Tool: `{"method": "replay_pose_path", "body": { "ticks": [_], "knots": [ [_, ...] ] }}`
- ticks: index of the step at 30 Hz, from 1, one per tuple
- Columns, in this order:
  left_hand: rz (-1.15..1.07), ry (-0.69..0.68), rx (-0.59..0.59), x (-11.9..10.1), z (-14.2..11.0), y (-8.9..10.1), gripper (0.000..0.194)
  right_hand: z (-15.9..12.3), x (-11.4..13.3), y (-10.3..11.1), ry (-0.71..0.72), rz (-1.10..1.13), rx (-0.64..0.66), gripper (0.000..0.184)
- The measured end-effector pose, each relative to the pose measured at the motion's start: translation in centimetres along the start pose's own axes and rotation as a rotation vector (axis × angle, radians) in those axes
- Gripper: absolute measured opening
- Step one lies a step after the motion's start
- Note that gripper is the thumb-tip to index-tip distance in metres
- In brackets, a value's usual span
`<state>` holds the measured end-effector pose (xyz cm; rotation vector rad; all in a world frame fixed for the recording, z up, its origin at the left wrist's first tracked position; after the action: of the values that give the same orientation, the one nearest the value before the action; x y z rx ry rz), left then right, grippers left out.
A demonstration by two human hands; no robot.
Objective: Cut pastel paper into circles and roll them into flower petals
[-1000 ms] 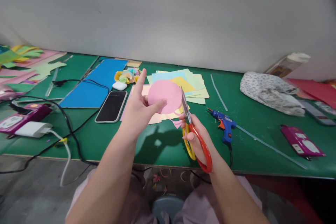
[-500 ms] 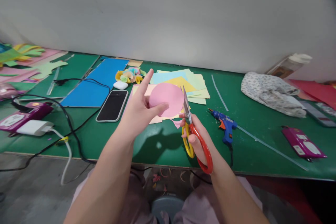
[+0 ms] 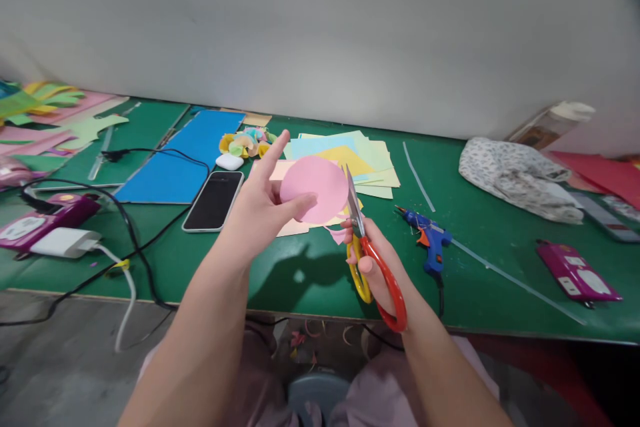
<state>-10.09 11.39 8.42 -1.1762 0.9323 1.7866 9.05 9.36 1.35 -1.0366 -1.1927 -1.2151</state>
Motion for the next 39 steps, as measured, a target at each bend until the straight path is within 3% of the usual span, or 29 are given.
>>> {"method": "replay_pose_path", "body": {
  "ticks": [5,10,15,21,24,28,30,33,36,39],
  "knots": [
    [0.016,-0.001,-0.058,0.2,0.2,0.7,0.1,-0.2,0.5,0.1,0.022,-0.036,-0.008,0.079],
    [0.006,0.012,-0.021,0.3,0.3,0.5,0.096,-0.1,0.9,0.2,0.019,0.002,-0.035,0.079],
    [0.036,0.128,0.146,2.0,-0.2,-1.6,0.089,0.5,1.0,0.9,-0.082,0.1,-0.194,0.051],
    [0.085,0.199,0.365,2.7,-1.8,-4.4,0.078,1.3,0.9,2.3,-0.049,0.148,-0.347,0.043],
    [0.114,0.197,0.283,3.7,-0.3,-2.7,0.08,1.3,1.2,3.6,-0.018,0.153,-0.37,0.045],
    [0.294,0.137,-0.06,6.9,3.3,2.5,0.067,1.2,2.2,5.5,-0.026,0.235,-0.325,0.044],
    [0.428,0.113,-0.106,8.7,4.4,3.9,0.062,1.3,2.5,6.4,0.007,0.183,-0.315,0.045],
    [0.608,0.055,0.015,10.4,4.8,3.5,0.049,1.5,2.5,8.2,0.085,0.032,-0.456,0.046],
    [0.706,-0.004,0.208,10.9,4.0,2.2,0.038,1.7,1.7,7.4,0.005,0.141,-0.278,0.047],
    [0.771,-0.057,0.317,11.0,3.2,1.5,0.04,1.2,2.1,6.2,0.01,0.21,-0.128,0.047]
  ]
}}
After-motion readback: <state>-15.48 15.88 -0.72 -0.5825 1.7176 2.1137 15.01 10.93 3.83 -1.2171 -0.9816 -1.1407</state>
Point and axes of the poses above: each hand's wrist, its own z-axis towards the middle knuckle, its own y-axis out of the back of the hand, x = y × z, the point moved 7 cm from there along z, towards the middle knuckle, and after that the axes turned 14 degrees about -x, right-handed, at the moved point
